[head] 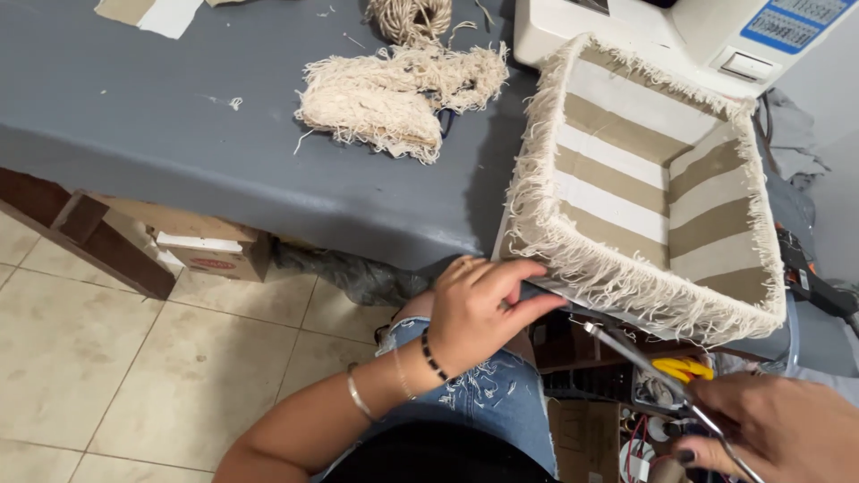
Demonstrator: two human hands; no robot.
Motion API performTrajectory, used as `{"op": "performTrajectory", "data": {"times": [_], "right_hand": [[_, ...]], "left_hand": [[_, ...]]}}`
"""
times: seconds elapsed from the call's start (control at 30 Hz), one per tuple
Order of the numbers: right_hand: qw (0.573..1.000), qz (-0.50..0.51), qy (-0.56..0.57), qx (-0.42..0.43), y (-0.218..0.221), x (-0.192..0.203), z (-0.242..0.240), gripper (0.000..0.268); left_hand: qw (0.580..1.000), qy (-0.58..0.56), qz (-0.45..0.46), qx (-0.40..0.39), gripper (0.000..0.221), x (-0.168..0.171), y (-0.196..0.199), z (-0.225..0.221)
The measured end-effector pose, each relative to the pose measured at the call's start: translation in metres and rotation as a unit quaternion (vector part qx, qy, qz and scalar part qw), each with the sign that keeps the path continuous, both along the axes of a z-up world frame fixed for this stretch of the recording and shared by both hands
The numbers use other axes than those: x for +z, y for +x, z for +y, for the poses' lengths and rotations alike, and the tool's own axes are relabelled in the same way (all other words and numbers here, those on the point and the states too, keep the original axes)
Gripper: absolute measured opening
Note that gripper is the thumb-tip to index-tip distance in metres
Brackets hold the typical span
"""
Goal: Trimming the excess fringe and applying glue to finish a fabric-lined basket.
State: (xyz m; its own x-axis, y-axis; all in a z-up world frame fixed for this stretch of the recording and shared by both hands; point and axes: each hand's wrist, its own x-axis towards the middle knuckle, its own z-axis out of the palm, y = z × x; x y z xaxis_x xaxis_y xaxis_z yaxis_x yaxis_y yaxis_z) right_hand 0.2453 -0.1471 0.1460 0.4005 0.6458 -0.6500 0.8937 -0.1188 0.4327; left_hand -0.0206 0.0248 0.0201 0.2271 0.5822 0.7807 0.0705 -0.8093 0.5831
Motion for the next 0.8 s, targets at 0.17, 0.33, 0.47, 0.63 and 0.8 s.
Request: {"op": "performTrajectory", "data": {"times": [0.17, 0.33, 0.47, 0.63, 0.8], "right_hand": [[1.000, 0.013, 0.021, -0.006, -0.016, 0.007, 0.014, 0.052], [0.999, 0.016, 0.027, 0.013, -0.024, 0.007, 0.026, 0.066], [0.997, 0.039, 0.047, 0.052, -0.035, 0.007, 0.035, 0.055], [0.993, 0.057, 0.081, 0.068, -0.036, 0.000, 0.043, 0.057], [0.986, 0.070, 0.109, 0.101, -0.033, -0.007, 0.045, 0.056]], "left_hand": [[0.998, 0.040, -0.027, 0.050, 0.014, 0.006, 0.010, 0.001], [0.998, 0.023, -0.055, 0.014, 0.010, 0.011, 0.001, -0.008], [0.998, -0.022, -0.057, -0.011, 0.011, 0.004, 0.002, -0.013], [0.995, -0.071, -0.064, -0.034, 0.007, -0.006, 0.005, -0.010], [0.988, -0.088, -0.110, -0.061, 0.007, -0.006, 0.007, -0.012]]}}
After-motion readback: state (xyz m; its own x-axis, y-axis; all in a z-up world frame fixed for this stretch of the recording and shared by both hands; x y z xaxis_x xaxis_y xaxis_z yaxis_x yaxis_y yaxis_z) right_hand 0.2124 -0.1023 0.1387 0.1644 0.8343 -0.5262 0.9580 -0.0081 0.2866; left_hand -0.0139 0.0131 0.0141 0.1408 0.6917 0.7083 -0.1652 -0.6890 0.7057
